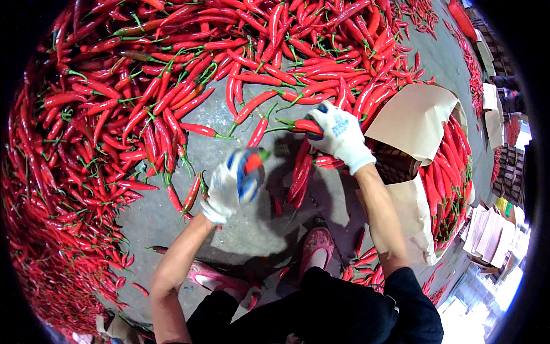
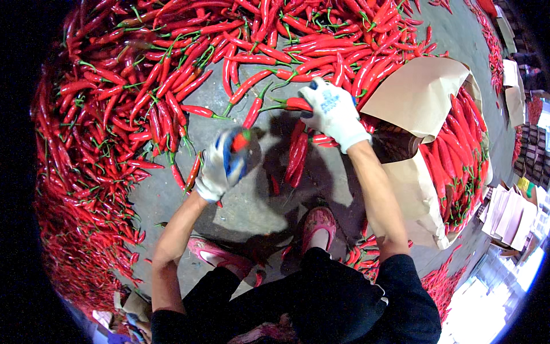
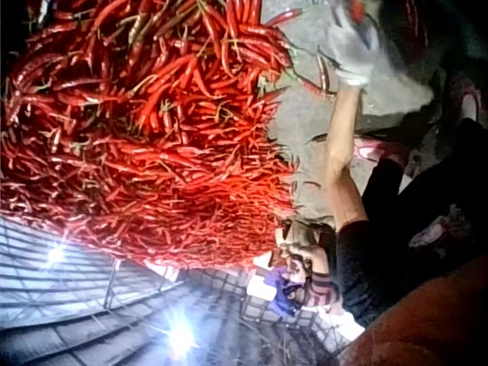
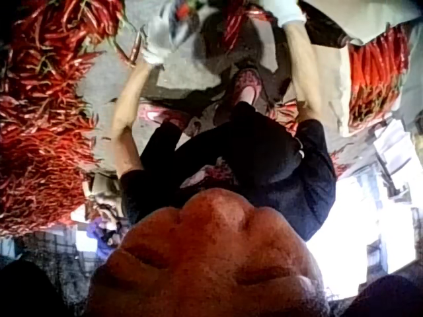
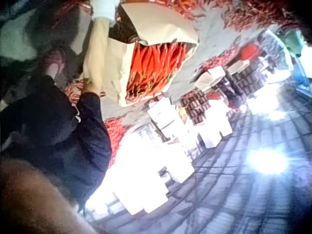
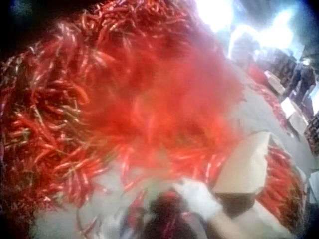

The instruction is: The person picks up groups of red chilies from a large pile on the floor and places them neatly into cardboard boxes.

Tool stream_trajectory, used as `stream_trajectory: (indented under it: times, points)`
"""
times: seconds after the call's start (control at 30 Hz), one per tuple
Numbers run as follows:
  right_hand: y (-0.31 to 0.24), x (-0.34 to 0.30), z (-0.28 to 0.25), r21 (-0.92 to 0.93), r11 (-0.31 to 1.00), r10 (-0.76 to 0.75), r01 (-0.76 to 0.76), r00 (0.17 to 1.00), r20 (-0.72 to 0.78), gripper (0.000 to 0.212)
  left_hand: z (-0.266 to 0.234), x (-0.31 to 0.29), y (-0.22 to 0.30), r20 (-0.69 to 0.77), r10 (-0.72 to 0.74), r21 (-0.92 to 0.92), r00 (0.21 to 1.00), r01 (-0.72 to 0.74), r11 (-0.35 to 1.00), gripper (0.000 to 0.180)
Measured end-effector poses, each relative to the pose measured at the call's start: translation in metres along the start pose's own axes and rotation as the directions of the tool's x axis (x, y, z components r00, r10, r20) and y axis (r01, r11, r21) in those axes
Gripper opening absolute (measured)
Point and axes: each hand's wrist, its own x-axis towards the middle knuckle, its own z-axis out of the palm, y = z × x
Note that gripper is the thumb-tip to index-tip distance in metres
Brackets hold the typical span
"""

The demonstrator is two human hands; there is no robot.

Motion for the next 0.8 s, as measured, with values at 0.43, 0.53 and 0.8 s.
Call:
stream_trajectory:
  times: [0.43, 0.53, 0.8]
  points:
    - [-0.025, 0.011, 0.01, 0.644, 0.765, 0.17, 0.031, 0.954, -0.248, 0.056, 0.02, 0.011, -0.014, -0.175, -0.372, 0.196, 0.912, 0.402, 0.894, 0.04]
    - [-0.045, 0.043, 0.047, 0.27, 0.948, -0.051, 0.168, 0.919, -0.392, 0.07, 0.012, -0.015, -0.026, -0.284, -0.375, -0.073, 0.883, 0.37, 0.926, 0.04]
    - [-0.068, 0.094, 0.056, -0.039, 0.938, -0.346, 0.346, 0.914, -0.214, 0.055, -0.019, -0.031, -0.024, -0.205, -0.749, -0.901, 0.63, 0.178, 0.396, 0.032]
